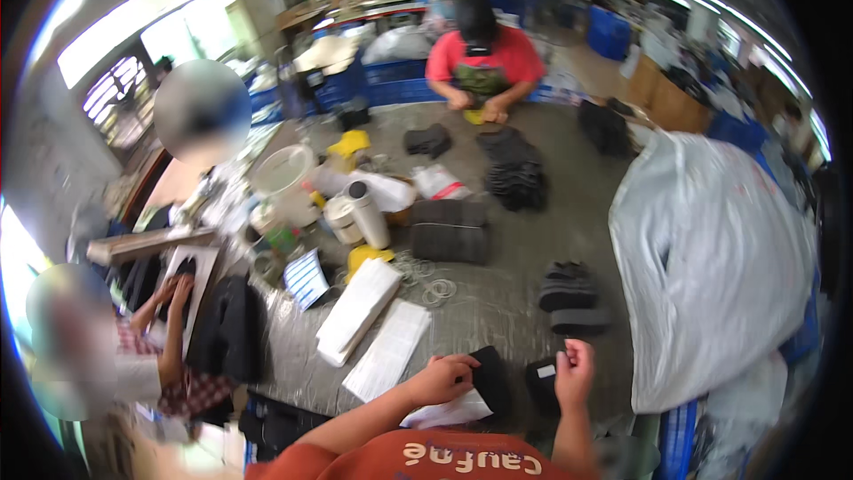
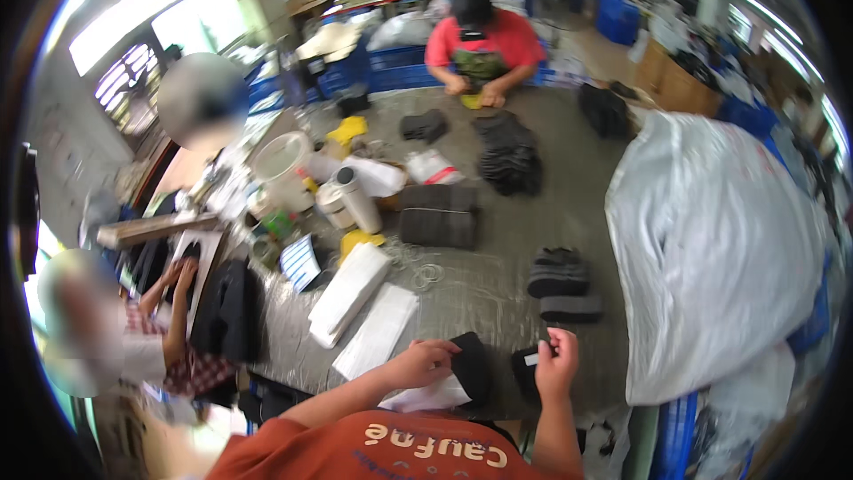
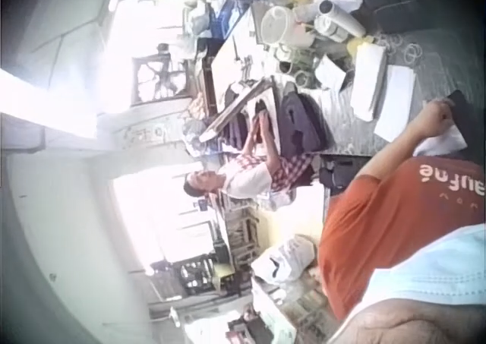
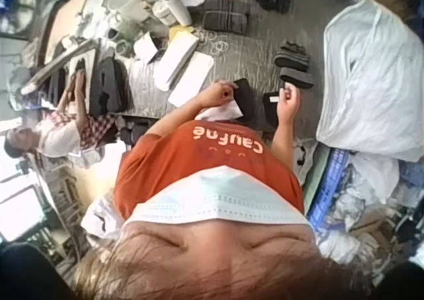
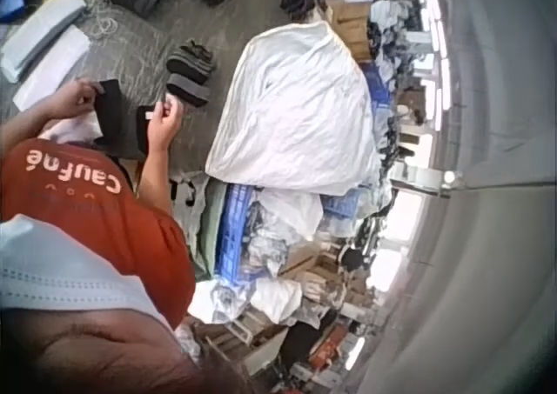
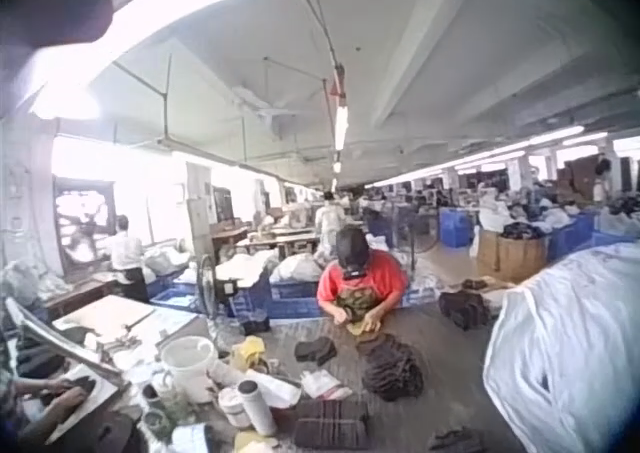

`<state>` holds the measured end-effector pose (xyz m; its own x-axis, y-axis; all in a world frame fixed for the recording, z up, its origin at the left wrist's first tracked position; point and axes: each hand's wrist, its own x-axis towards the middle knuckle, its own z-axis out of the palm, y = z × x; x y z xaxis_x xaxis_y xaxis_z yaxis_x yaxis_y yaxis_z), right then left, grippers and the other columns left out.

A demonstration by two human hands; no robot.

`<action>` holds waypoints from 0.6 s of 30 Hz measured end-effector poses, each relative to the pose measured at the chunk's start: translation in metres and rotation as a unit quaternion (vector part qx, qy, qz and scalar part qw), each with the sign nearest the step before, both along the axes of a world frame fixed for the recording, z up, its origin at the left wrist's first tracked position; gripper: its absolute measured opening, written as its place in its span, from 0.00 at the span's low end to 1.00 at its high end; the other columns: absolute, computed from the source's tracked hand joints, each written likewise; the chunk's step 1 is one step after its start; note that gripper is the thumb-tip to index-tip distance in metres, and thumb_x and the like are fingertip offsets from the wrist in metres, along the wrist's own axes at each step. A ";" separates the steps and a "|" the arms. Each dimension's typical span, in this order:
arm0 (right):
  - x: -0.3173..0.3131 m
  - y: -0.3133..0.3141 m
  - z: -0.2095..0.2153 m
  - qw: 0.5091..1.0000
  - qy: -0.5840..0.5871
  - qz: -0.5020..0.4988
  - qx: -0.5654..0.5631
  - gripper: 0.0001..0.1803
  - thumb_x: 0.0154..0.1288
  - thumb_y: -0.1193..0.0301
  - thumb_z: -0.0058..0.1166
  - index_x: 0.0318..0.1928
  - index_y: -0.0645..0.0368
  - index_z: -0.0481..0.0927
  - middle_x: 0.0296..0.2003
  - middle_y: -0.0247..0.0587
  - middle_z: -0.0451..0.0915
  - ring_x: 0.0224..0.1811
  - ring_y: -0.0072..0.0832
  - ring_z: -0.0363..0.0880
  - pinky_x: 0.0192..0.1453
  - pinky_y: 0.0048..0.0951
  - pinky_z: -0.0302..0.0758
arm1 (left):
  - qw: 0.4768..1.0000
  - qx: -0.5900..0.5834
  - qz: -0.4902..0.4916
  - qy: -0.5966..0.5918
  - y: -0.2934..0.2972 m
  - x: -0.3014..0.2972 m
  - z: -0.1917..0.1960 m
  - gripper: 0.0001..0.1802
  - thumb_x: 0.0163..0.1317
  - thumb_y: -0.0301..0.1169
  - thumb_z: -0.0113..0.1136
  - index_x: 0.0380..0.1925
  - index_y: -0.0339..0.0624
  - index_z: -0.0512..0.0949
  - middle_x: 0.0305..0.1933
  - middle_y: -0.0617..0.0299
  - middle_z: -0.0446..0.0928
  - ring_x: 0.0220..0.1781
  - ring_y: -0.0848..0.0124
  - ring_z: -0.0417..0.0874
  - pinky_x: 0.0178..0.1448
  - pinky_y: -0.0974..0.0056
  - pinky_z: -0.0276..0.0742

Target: Peeling white adhesive labels from a sheet and applying them to black shoe components.

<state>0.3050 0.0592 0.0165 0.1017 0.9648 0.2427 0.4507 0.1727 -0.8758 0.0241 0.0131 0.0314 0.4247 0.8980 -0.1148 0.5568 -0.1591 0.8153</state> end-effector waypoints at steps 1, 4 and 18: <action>-0.003 -0.003 0.032 0.987 0.153 0.057 0.009 0.18 0.51 0.85 0.54 0.45 0.64 0.74 0.36 0.41 0.73 0.35 0.27 0.71 0.42 0.25 0.70 | 1.000 -0.012 0.004 0.003 0.001 0.004 0.006 0.05 0.56 0.31 0.60 0.25 0.43 0.78 0.56 0.58 0.76 0.51 0.65 0.78 0.62 0.55 0.60; 0.016 -0.042 0.133 0.914 0.019 0.241 0.325 0.16 0.64 0.73 0.47 0.18 0.61 0.68 0.18 0.39 0.70 0.18 0.29 0.67 0.23 0.27 0.65 | 0.998 0.020 0.002 -0.067 0.003 0.009 0.005 0.06 0.55 0.32 0.58 0.24 0.43 0.76 0.48 0.57 0.78 0.53 0.61 0.77 0.58 0.51 0.62; -0.060 -0.066 0.292 0.438 0.101 0.850 0.273 0.09 0.59 0.67 0.50 0.28 0.52 0.64 0.21 0.41 0.64 0.20 0.31 0.61 0.22 0.34 0.55 | 0.969 -0.058 0.090 -0.224 -0.044 -0.026 0.027 0.08 0.55 0.31 0.61 0.28 0.36 0.79 0.25 0.59 0.79 0.29 0.72 0.78 0.36 0.65 0.74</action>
<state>0.2454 -0.0071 0.3088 -0.5790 -0.5093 0.6367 -0.8141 0.3177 -0.4861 -0.0019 -0.0304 0.0583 0.2935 0.9542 -0.0584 0.1524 0.0136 0.9882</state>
